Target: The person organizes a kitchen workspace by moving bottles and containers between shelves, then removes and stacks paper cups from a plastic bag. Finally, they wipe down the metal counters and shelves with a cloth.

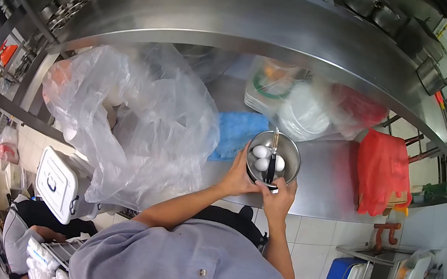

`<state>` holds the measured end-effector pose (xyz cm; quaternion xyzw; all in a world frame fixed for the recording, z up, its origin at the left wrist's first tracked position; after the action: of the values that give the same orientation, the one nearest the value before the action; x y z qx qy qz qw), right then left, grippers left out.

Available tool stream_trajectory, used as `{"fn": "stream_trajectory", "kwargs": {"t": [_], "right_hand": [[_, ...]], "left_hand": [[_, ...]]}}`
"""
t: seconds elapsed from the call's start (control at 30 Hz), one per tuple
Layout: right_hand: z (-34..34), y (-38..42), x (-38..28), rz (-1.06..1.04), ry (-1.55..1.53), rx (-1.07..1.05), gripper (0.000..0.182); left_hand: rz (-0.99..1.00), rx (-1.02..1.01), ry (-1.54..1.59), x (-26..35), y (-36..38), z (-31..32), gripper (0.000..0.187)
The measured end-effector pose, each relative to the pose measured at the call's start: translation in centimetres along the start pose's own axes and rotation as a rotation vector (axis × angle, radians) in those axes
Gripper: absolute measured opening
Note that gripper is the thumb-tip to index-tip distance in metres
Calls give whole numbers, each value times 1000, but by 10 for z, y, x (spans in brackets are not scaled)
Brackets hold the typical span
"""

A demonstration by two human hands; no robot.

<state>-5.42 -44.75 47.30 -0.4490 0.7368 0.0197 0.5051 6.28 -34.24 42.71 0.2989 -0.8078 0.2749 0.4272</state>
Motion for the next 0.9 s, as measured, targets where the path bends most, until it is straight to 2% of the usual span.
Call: {"fn": "stream_trajectory", "kwargs": {"t": [0.13,0.23,0.3,0.37,0.43,0.47,0.53,0.57,0.67,0.73,0.8,0.9], "right_hand": [[-7,8,0,-76,-51,-10,38],[-20,2,-7,-38,-6,-24,38],[-35,-12,-18,-114,-39,-17,38],[-65,-28,-34,-121,-57,-46,36],[-93,-49,-40,-107,-167,-109,37],[-109,-61,-45,-111,-274,-129,38],[-142,-88,-71,-230,-319,-180,37],[-157,-98,-87,-250,-335,-205,37],[-187,-132,-122,-389,-330,-267,34],[-189,-155,-138,-380,-516,-303,31],[-189,-189,-145,-549,-502,-362,23],[-175,-240,-155,-635,-394,-346,32]], "left_hand": [[64,118,144,-13,16,11,129],[50,198,225,-28,21,24,127],[47,195,99,-27,19,22,126],[-28,180,-22,-9,23,10,113],[119,217,-205,8,30,3,76],[125,202,-202,3,33,3,76],[125,206,-107,-6,38,2,48],[133,230,-178,7,41,-7,40],[195,199,-244,40,58,-58,38],[283,301,-198,82,67,-101,37],[275,354,-185,114,75,-147,38],[422,500,-207,153,73,-213,39]]}}
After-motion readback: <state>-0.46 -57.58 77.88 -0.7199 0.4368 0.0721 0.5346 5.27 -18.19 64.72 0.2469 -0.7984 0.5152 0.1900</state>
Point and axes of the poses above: each hand's wrist, its own y-axis away from the middle knuckle, its own z-axis out of the palm, x = y × z, the point moved 2 cm from there along -y, towards the middle knuckle, and after that the axes turned 8 degrees about -y, right-handed, at the moved point
